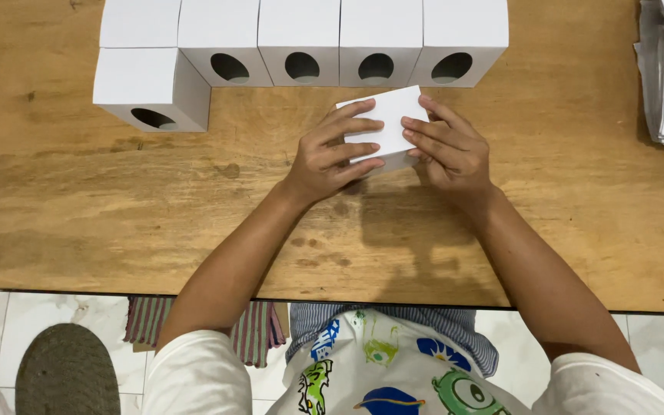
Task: The person assembles a white cardboard box by folding its flaps and tucking them into slots to form a cube. They then place the completed box next to a row of similar boxes on a wooden table.
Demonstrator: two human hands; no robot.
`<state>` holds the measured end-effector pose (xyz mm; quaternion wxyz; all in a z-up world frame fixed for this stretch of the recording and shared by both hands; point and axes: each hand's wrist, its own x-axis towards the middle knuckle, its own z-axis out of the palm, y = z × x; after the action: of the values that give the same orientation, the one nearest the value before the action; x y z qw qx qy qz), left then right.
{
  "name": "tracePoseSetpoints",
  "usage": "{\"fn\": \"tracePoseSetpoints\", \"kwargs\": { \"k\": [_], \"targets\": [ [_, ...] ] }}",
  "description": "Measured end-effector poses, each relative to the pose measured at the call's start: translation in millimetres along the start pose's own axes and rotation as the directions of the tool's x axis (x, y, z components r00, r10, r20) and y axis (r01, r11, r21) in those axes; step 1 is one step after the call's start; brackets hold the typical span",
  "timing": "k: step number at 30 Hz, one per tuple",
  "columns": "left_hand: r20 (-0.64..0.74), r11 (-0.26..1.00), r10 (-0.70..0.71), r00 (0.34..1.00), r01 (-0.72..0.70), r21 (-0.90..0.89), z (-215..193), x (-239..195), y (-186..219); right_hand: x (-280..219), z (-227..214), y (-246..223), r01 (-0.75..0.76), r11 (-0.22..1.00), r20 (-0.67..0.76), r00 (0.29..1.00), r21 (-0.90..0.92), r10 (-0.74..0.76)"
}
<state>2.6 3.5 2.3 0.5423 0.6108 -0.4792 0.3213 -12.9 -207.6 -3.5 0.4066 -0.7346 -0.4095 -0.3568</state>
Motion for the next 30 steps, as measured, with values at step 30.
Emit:
{"fn": "tracePoseSetpoints", "kwargs": {
  "k": [30],
  "targets": [
    [-0.006,0.995,-0.077,0.997,0.076,-0.062,-2.0,-2.1,-4.1,-0.7,3.8,-3.1,-0.091,0.993,-0.021,0.996,-0.076,0.090]
  ]
}}
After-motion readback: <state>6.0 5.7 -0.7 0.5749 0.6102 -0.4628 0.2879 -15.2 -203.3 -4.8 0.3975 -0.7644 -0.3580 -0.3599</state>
